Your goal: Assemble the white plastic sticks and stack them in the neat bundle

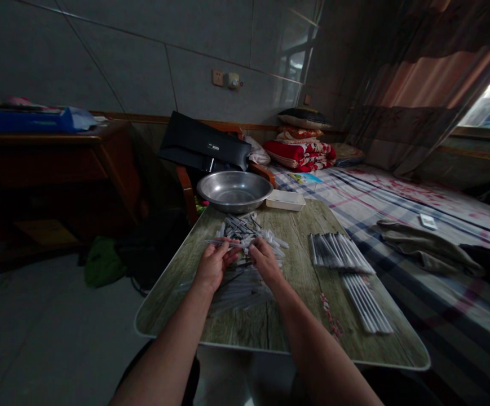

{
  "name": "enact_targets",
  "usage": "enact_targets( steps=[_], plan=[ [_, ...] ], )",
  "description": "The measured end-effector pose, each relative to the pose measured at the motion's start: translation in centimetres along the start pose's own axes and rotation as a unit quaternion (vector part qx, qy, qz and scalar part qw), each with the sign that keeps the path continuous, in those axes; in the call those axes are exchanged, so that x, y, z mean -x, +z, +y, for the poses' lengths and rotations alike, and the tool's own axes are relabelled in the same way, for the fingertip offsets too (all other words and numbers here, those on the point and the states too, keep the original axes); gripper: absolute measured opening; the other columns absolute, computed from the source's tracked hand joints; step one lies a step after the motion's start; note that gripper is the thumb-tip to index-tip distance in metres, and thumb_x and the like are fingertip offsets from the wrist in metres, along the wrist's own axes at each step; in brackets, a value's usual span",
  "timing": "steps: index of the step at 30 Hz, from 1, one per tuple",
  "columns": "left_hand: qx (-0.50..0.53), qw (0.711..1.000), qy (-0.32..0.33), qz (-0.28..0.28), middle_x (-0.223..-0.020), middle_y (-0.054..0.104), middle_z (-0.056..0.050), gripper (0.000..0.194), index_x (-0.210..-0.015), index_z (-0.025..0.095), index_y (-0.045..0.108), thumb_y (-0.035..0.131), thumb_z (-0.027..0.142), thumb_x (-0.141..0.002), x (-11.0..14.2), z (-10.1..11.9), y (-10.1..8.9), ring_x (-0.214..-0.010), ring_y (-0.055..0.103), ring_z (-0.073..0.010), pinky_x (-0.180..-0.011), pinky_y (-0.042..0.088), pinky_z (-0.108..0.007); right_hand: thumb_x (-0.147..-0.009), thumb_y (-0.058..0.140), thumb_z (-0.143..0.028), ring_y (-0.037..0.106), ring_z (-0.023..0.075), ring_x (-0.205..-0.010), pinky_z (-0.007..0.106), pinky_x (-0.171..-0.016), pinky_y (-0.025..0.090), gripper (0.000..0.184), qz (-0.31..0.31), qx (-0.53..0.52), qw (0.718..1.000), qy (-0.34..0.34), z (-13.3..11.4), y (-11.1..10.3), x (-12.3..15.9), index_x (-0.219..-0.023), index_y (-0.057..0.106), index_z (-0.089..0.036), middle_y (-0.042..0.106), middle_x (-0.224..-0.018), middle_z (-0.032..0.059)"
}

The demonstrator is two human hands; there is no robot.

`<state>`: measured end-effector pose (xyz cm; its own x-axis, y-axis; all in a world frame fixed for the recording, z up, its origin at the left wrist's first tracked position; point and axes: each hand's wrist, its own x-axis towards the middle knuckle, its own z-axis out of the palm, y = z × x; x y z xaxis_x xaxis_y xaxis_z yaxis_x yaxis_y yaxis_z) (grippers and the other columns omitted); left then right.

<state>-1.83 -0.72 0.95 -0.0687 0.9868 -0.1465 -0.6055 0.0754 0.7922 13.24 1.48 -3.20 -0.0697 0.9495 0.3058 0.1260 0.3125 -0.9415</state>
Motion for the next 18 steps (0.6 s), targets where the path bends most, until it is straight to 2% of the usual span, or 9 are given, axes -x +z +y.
enact_targets(
  steps=[5, 11, 18],
  plan=[
    [-0.012, 1.0, -0.001, -0.007, -0.088, 0.074, -0.008, 0.015, -0.088, 0.017, 0.056, 0.067, 0.014, -0.078, 0.11, 0.01, -0.02, -0.073, 0.073, -0.0202, -0.054, 0.056, -0.023, -0.093, 0.036, -0.051, 0.041, 0.0129, -0.052, 0.026, -0.051, 0.033, 0.046, -0.007, -0.001, 0.999, 0.035, 0.02, 0.06, -0.02, -0.061, 0.048, -0.022, 0.047, -0.055, -0.002],
    [-0.016, 1.0, 0.009, -0.004, -0.089, 0.074, -0.007, 0.02, -0.089, 0.017, 0.055, 0.07, 0.017, -0.076, 0.0, 0.04, -0.25, -0.074, 0.073, -0.0197, -0.056, 0.056, -0.023, -0.085, 0.051, -0.041, 0.04, 0.0114, -0.054, 0.024, -0.052, 0.032, 0.02, -0.009, -0.051, 0.998, 0.029, 0.22, 0.19, 0.06, -0.078, 0.05, -0.022, 0.048, -0.062, -0.0051],
    [-0.025, 0.999, 0.011, -0.02, -0.091, 0.074, -0.007, 0.026, -0.089, 0.017, 0.054, 0.073, 0.022, -0.072, -0.07, 0.15, -0.53, -0.077, 0.073, -0.0199, -0.057, 0.055, -0.023, -0.088, 0.048, -0.045, 0.04, 0.0125, -0.056, 0.025, -0.053, 0.031, 0.03, -0.019, -0.019, 0.999, 0.038, 0.01, 0.06, 0.14, -0.067, 0.048, -0.022, 0.044, -0.058, -0.0037]
  ],
)
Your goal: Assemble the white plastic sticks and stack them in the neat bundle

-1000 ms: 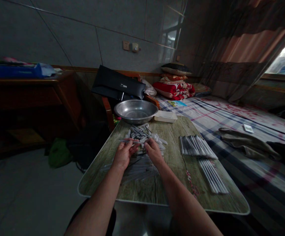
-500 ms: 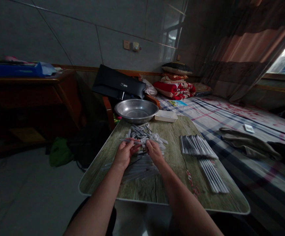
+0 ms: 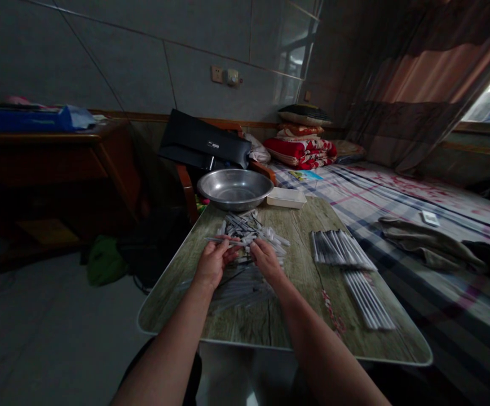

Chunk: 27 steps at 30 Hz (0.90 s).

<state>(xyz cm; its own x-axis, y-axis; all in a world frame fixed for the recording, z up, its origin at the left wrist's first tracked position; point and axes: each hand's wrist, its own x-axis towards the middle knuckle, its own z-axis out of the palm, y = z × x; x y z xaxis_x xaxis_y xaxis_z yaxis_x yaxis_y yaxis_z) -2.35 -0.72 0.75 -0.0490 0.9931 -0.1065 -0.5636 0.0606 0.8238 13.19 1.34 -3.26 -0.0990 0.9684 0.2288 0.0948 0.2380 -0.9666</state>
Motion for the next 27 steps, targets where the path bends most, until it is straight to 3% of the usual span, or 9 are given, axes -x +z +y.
enact_targets(
  steps=[5, 12, 15, 18, 20, 22, 24, 27],
  plan=[
    [-0.008, 1.0, 0.001, -0.007, -0.093, 0.074, -0.007, 0.029, -0.09, 0.018, 0.054, 0.075, 0.024, -0.072, -0.1, -0.1, -0.1, -0.077, 0.073, -0.0196, -0.057, 0.055, -0.023, -0.087, 0.047, -0.043, 0.039, 0.0111, -0.053, 0.024, -0.052, 0.03, 0.027, -0.015, -0.012, 1.0, 0.0, -0.3, -0.2, -0.1, -0.07, 0.047, -0.022, 0.045, -0.058, -0.005],
    [0.002, 1.0, 0.005, -0.02, -0.094, 0.074, -0.006, 0.026, -0.089, 0.018, 0.055, 0.075, 0.023, -0.073, -0.3, -0.4, -0.1, -0.075, 0.072, -0.0186, -0.059, 0.056, -0.025, -0.088, 0.046, -0.051, 0.034, 0.0106, -0.047, 0.024, -0.048, 0.028, 0.036, -0.024, -0.033, 0.999, 0.004, -0.3, -0.1, -0.1, -0.066, 0.044, -0.023, 0.04, -0.054, -0.0056],
    [0.039, 0.999, 0.03, 0.004, -0.085, 0.073, -0.005, 0.021, -0.09, 0.018, 0.057, 0.073, 0.022, -0.076, -0.7, -0.1, -0.4, -0.076, 0.071, -0.0173, -0.066, 0.057, -0.027, -0.092, 0.04, -0.046, 0.04, 0.0119, -0.053, 0.024, -0.052, 0.033, 0.034, 0.027, -0.01, 0.999, -0.026, -0.6, -0.7, -0.3, -0.07, 0.05, -0.022, 0.047, -0.059, -0.0033],
    [0.078, 0.994, 0.053, 0.048, -0.072, 0.069, -0.002, 0.019, -0.091, 0.018, 0.058, 0.07, 0.025, -0.078, -1.2, 0.1, -0.7, -0.073, 0.071, -0.0188, -0.061, 0.055, -0.027, -0.086, 0.046, -0.031, 0.048, 0.0134, -0.064, 0.024, -0.061, 0.037, 0.018, 0.094, 0.077, 0.991, -0.05, -0.8, -1.8, -0.5, -0.075, 0.056, -0.02, 0.054, -0.067, -0.0013],
    [0.092, 0.991, 0.055, 0.077, -0.066, 0.066, 0.0, 0.019, -0.092, 0.018, 0.059, 0.069, 0.026, -0.078, -1.3, 0.2, -0.9, -0.064, 0.069, -0.0174, -0.055, 0.053, -0.026, -0.077, 0.049, -0.02, 0.051, 0.0142, -0.067, 0.024, -0.064, 0.038, 0.011, 0.047, 0.179, 0.982, -0.042, -1.0, -2.5, -0.6, -0.075, 0.06, -0.019, 0.058, -0.069, -0.0004],
    [0.094, 0.99, 0.055, 0.094, -0.062, 0.062, 0.002, 0.02, -0.093, 0.018, 0.061, 0.069, 0.026, -0.077, -1.3, 0.3, -0.9, -0.054, 0.063, -0.0136, -0.05, 0.05, -0.024, -0.07, 0.051, -0.014, 0.054, 0.015, -0.069, 0.024, -0.064, 0.038, 0.014, -0.047, 0.29, 0.955, -0.032, -1.1, -3.0, -0.6, -0.073, 0.064, -0.018, 0.062, -0.07, 0.0012],
    [0.086, 0.991, 0.05, 0.086, -0.06, 0.06, 0.003, 0.02, -0.093, 0.017, 0.061, 0.069, 0.025, -0.076, -1.2, 0.3, -0.9, -0.048, 0.056, -0.0102, -0.044, 0.044, -0.02, -0.067, 0.053, -0.012, 0.057, 0.0166, -0.073, 0.025, -0.067, 0.038, 0.018, -0.123, 0.381, 0.916, -0.037, -1.1, -3.2, -0.5, -0.073, 0.069, -0.017, 0.066, -0.075, 0.0038],
    [0.069, 0.996, 0.041, 0.046, -0.058, 0.055, 0.004, 0.022, -0.092, 0.016, 0.062, 0.07, 0.026, -0.074, -0.9, 0.3, -0.8, -0.042, 0.047, -0.0069, -0.039, 0.035, -0.017, -0.071, 0.054, -0.012, 0.06, 0.0195, -0.083, 0.026, -0.074, 0.04, 0.023, -0.17, 0.47, 0.865, -0.047, -1.1, -3.0, -0.3, -0.081, 0.074, -0.017, 0.069, -0.085, 0.0079]
  ],
)
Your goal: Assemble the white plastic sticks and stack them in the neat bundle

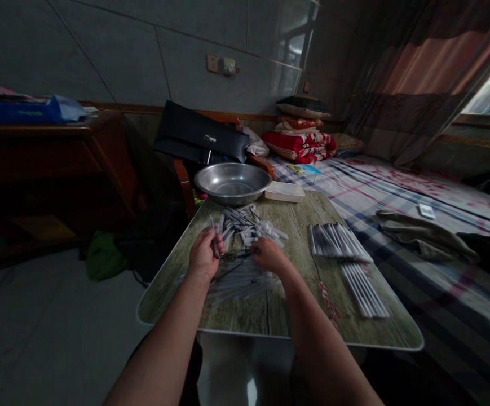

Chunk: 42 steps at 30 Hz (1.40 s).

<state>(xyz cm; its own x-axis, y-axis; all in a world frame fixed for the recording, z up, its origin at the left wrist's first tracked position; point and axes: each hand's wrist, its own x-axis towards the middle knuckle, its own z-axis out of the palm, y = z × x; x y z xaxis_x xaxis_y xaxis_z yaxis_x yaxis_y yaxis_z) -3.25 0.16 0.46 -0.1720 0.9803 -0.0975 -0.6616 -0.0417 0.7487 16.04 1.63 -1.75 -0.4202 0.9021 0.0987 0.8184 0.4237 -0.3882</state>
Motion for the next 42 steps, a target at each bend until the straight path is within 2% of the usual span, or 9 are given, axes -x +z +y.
enact_targets(
  steps=[8, 11, 15, 18, 21, 24, 27, 31, 42],
  plan=[
    [-0.052, 0.998, -0.016, -0.033, -0.057, 0.053, 0.005, 0.035, -0.096, 0.015, 0.061, 0.075, 0.031, -0.068, 0.7, -0.2, 0.4, -0.04, 0.04, -0.0043, -0.038, 0.028, -0.015, -0.074, 0.057, -0.014, 0.059, 0.0223, -0.092, 0.03, -0.084, 0.04, 0.023, -0.018, 0.05, 0.999, -0.003, -0.4, -0.2, 0.2, -0.089, 0.074, -0.016, 0.068, -0.094, 0.011],
    [-0.083, 0.995, -0.031, -0.055, -0.058, 0.054, 0.005, 0.038, -0.096, 0.015, 0.061, 0.077, 0.033, -0.066, 0.8, -0.3, 0.5, -0.041, 0.041, -0.0042, -0.038, 0.029, -0.014, -0.067, 0.06, -0.012, 0.057, 0.0201, -0.087, 0.029, -0.081, 0.041, 0.02, 0.035, -0.021, 0.999, 0.004, -0.2, -0.3, 0.4, -0.084, 0.07, -0.016, 0.066, -0.091, 0.0081],
    [-0.122, 0.99, -0.03, -0.067, -0.062, 0.057, 0.003, 0.041, -0.101, 0.015, 0.061, 0.076, 0.035, -0.067, 1.1, -0.3, 0.6, -0.046, 0.046, -0.0053, -0.041, 0.034, -0.014, -0.062, 0.057, -0.01, 0.051, 0.0131, -0.063, 0.024, -0.061, 0.037, 0.019, 0.078, -0.207, 0.975, 0.03, 0.0, -0.1, 0.2, -0.078, 0.063, -0.018, 0.059, -0.068, -0.0019],
    [-0.153, 0.985, -0.027, -0.079, -0.064, 0.06, 0.003, 0.04, -0.101, 0.016, 0.062, 0.075, 0.036, -0.069, 1.3, -0.1, 0.7, -0.048, 0.05, -0.0067, -0.042, 0.036, -0.015, -0.064, 0.058, -0.016, 0.046, 0.0107, -0.056, 0.023, -0.055, 0.034, 0.01, 0.125, -0.388, 0.912, 0.035, -0.1, 0.0, 0.0, -0.073, 0.06, -0.019, 0.053, -0.062, -0.0045],
    [-0.208, 0.971, -0.036, -0.114, -0.065, 0.061, 0.001, 0.038, -0.1, 0.016, 0.064, 0.074, 0.035, -0.07, 1.6, 0.0, 0.7, -0.045, 0.047, -0.0058, -0.039, 0.031, -0.015, -0.067, 0.061, -0.024, 0.041, 0.0091, -0.05, 0.022, -0.049, 0.032, 0.01, 0.168, -0.592, 0.787, 0.055, -0.3, -0.2, -0.2, -0.076, 0.059, -0.02, 0.048, -0.058, -0.0062],
    [-0.251, 0.953, -0.06, -0.156, -0.064, 0.062, 0.0, 0.035, -0.1, 0.015, 0.066, 0.073, 0.034, -0.072, 1.7, -0.1, 0.7, -0.041, 0.043, -0.0046, -0.037, 0.025, -0.014, -0.067, 0.067, -0.025, 0.041, 0.008, -0.05, 0.021, -0.049, 0.033, 0.015, 0.192, -0.714, 0.67, 0.064, -0.5, -0.5, -0.1, -0.079, 0.06, -0.02, 0.049, -0.06, -0.0059],
    [-0.263, 0.942, -0.082, -0.191, -0.062, 0.062, -0.001, 0.032, -0.1, 0.016, 0.068, 0.073, 0.032, -0.072, 1.8, -0.5, 0.6, -0.038, 0.041, -0.0053, -0.036, 0.022, -0.016, -0.067, 0.072, -0.024, 0.046, 0.0075, -0.055, 0.021, -0.053, 0.038, 0.017, 0.211, -0.753, 0.621, 0.049, -0.5, -0.7, -0.1, -0.082, 0.064, -0.019, 0.055, -0.067, -0.0034],
    [-0.276, 0.932, -0.084, -0.219, -0.06, 0.062, -0.003, 0.028, -0.097, 0.015, 0.07, 0.072, 0.029, -0.073, 1.9, -1.0, 0.6, -0.037, 0.04, -0.0057, -0.036, 0.022, -0.018, -0.068, 0.074, -0.023, 0.047, 0.007, -0.057, 0.021, -0.055, 0.039, 0.017, 0.203, -0.765, 0.61, 0.042, -0.5, -0.8, -0.1, -0.083, 0.068, -0.017, 0.057, -0.068, -0.0026],
    [-0.245, 0.94, -0.102, -0.216, -0.057, 0.06, -0.003, 0.018, -0.092, 0.015, 0.073, 0.071, 0.018, -0.074, 2.1, -0.7, 0.8, -0.036, 0.037, -0.0051, -0.033, 0.018, -0.018, -0.064, 0.076, -0.025, 0.046, 0.0087, -0.056, 0.021, -0.052, 0.039, 0.018, 0.195, -0.741, 0.641, 0.05, -1.0, -1.1, 0.1, -0.081, 0.071, -0.018, 0.059, -0.067, -0.0015]
  ],
)
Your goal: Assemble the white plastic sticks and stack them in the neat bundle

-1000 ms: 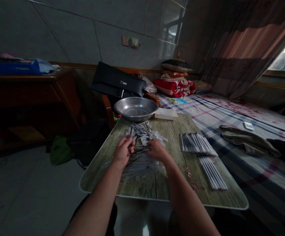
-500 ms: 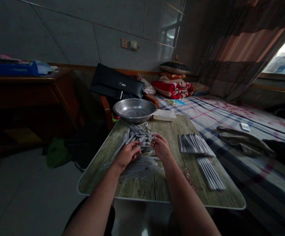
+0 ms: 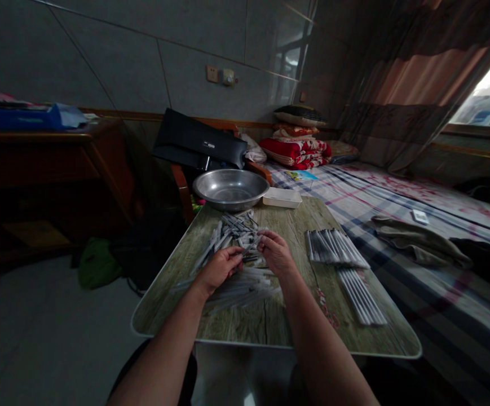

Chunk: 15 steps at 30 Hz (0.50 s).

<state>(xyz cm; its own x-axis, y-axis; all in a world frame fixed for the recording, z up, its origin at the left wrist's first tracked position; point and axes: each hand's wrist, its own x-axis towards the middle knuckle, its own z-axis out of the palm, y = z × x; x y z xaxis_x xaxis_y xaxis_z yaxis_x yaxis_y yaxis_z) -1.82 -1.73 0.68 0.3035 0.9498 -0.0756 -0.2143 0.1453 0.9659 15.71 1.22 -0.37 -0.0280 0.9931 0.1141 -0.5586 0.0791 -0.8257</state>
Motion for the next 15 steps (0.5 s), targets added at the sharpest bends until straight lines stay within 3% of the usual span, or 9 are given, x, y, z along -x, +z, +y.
enact_targets(
  steps=[9, 15],
  plan=[
    [0.023, 1.0, 0.018, 0.008, -0.055, 0.06, -0.003, 0.02, -0.084, 0.019, 0.075, 0.08, 0.024, -0.065, -0.34, -0.4, 0.02, -0.035, 0.039, -0.0081, -0.031, 0.02, -0.019, -0.066, 0.075, -0.024, 0.047, 0.0081, -0.054, 0.021, -0.052, 0.038, 0.017, -0.005, 0.009, 1.0, 0.006, 0.51, -0.31, -0.1, -0.081, 0.072, -0.017, 0.058, -0.065, -0.0018],
    [0.014, 1.0, 0.002, 0.0, -0.058, 0.06, -0.004, 0.016, -0.086, 0.016, 0.074, 0.076, 0.022, -0.071, -0.11, -0.27, 0.01, -0.039, 0.042, -0.0093, -0.035, 0.022, -0.02, -0.069, 0.076, -0.033, 0.047, 0.0106, -0.055, 0.023, -0.052, 0.041, 0.02, -0.026, -0.021, 0.999, 0.036, 0.92, 0.15, 0.16, -0.079, 0.07, -0.017, 0.057, -0.062, -0.0013]
  ],
)
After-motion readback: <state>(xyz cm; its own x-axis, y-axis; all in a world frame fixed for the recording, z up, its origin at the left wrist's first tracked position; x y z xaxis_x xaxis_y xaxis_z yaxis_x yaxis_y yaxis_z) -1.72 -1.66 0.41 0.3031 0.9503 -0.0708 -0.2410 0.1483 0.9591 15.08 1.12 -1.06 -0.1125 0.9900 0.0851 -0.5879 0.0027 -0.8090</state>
